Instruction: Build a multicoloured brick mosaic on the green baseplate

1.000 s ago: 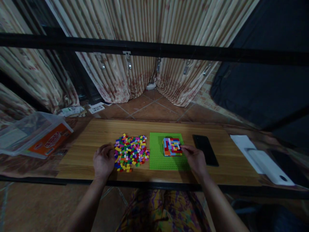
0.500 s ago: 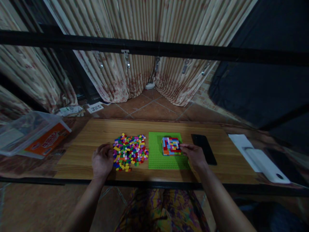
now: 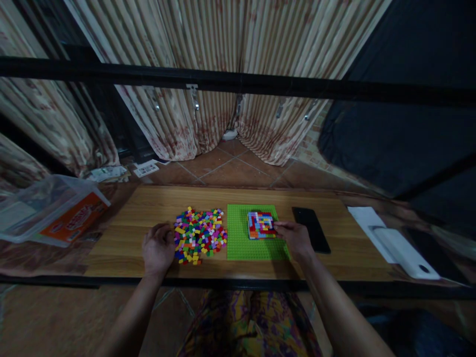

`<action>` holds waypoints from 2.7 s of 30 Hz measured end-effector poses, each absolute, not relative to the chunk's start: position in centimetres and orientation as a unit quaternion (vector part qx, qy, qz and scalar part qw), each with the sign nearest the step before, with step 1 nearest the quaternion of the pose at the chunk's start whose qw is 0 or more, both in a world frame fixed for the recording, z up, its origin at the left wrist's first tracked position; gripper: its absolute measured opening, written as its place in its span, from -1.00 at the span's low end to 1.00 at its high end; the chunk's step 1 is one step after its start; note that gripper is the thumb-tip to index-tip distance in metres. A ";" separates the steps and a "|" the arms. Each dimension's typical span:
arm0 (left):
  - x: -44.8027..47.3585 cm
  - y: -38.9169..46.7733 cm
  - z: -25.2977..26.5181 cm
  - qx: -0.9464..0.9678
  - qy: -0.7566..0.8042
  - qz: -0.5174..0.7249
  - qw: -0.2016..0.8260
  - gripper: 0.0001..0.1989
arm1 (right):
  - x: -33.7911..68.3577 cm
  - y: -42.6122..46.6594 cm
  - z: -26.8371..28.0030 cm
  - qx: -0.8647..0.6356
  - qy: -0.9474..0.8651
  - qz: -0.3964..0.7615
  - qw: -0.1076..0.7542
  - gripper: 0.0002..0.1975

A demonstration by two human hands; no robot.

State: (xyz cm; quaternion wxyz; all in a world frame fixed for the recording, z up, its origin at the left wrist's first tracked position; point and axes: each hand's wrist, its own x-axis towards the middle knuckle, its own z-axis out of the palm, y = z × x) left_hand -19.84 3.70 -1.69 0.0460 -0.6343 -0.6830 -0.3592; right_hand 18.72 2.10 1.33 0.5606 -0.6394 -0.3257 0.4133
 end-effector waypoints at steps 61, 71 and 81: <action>-19.1 3.2 -1.1 -0.614 -0.705 -0.354 0.014 -0.76 | 6.3 0.1 0.5 -0.541 -0.770 0.161 0.298 -0.71; -19.2 3.3 -1.2 -0.620 -0.697 -0.360 0.013 -0.77 | 6.5 1.0 0.3 -0.574 -0.735 0.148 0.328 -0.70; -19.2 3.2 -1.2 -0.611 -0.708 -0.354 0.014 -0.75 | 5.3 2.0 0.5 -0.625 -0.712 0.140 0.288 -0.80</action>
